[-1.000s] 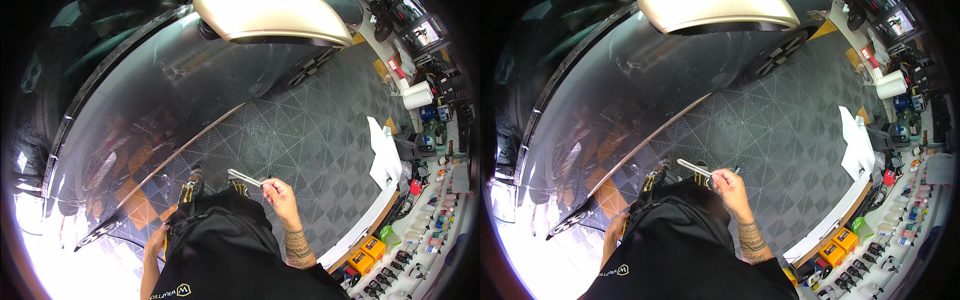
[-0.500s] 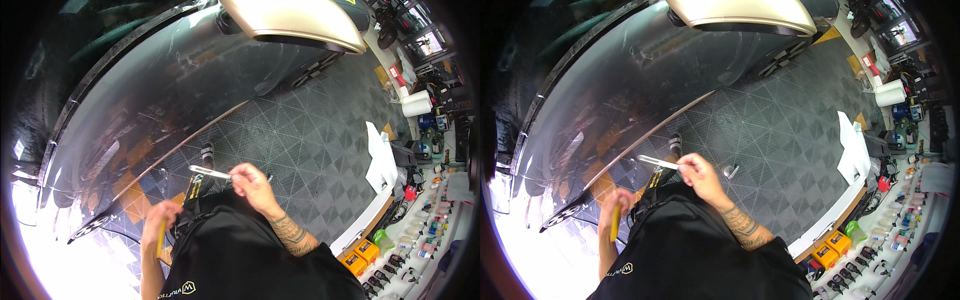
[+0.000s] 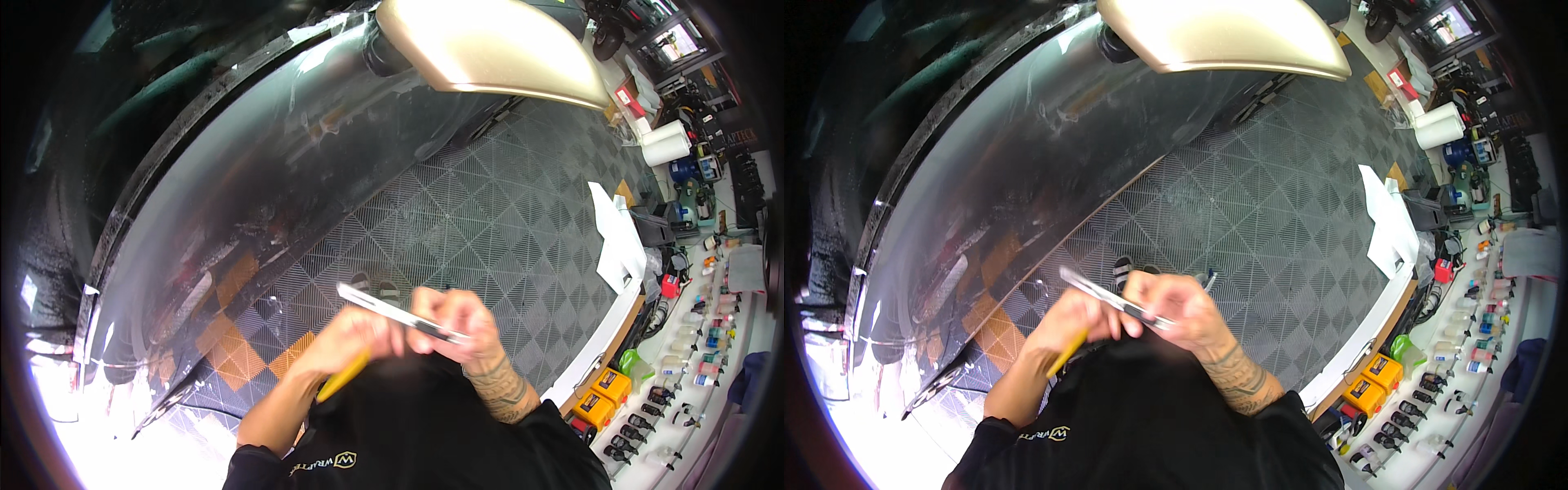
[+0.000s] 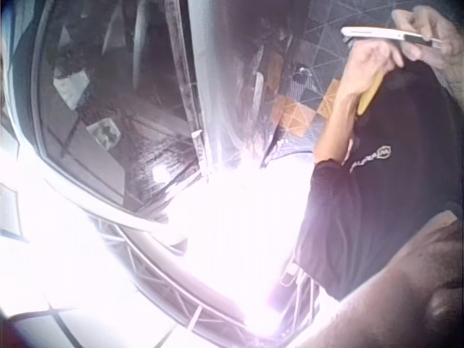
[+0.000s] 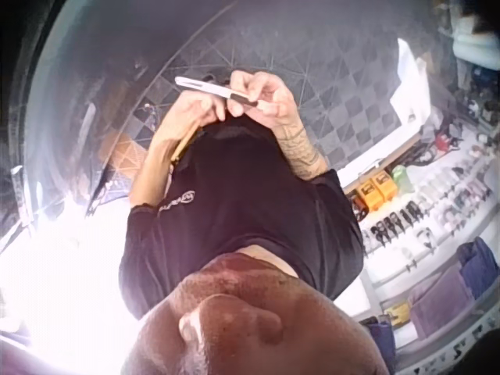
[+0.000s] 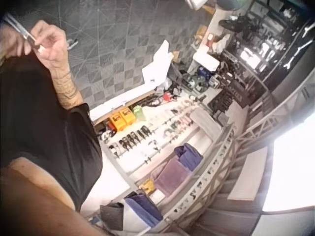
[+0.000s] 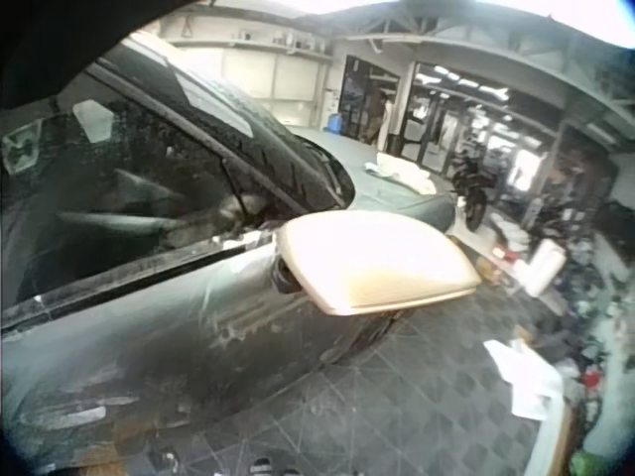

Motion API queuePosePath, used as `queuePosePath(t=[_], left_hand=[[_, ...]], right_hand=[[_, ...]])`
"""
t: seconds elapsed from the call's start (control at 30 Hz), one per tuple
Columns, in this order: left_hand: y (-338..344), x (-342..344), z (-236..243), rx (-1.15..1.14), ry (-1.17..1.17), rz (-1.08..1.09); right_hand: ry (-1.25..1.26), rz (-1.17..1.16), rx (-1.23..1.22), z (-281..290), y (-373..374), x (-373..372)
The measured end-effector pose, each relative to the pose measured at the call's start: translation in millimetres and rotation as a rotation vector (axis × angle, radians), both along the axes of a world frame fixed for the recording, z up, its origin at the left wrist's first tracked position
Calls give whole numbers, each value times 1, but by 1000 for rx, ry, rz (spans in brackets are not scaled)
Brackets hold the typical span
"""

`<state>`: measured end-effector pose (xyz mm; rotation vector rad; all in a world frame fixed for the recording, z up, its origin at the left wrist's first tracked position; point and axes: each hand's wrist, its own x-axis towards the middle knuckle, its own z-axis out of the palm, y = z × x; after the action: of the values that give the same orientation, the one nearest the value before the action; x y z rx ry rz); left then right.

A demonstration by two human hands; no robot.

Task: The person applies a transparent protective film to the front fender of a car. They use a spray bottle to wet the surface, a yellow squeegee to smooth the film, and a green plastic tool to tuck the edges into seams around the side mirror and body lines.

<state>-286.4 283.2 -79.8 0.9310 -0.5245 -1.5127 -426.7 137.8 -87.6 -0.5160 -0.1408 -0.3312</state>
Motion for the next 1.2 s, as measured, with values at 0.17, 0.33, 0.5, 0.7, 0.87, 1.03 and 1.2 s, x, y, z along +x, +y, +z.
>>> queuePosePath(t=[0.17, 0.33, 0.5, 0.7, 0.87, 1.03, 1.2], left_hand=[[-22, 17, 86, -1299, 48, -482], [-33, 65, 83, -1260, -213, -387], [-43, 67, 107, -1245, -296, -457], [-31, 51, 58, -535, -488, -111], [12, 15, -63, 473, -184, 195], [31, -7, -111, 887, -385, 274], [-19, -15, -136, 411, 52, 346]], right_hand=[[-387, 79, 32, 47, -30, -3], [-776, 460, -188, 122, -23, 16], [-192, 378, -680, 144, 3, 8], [260, 502, -792, 98, -5, -26], [430, 365, -292, -124, -55, -61], [1505, -176, -913, -518, -55, -183], [1833, -233, -236, -641, -42, -234]])
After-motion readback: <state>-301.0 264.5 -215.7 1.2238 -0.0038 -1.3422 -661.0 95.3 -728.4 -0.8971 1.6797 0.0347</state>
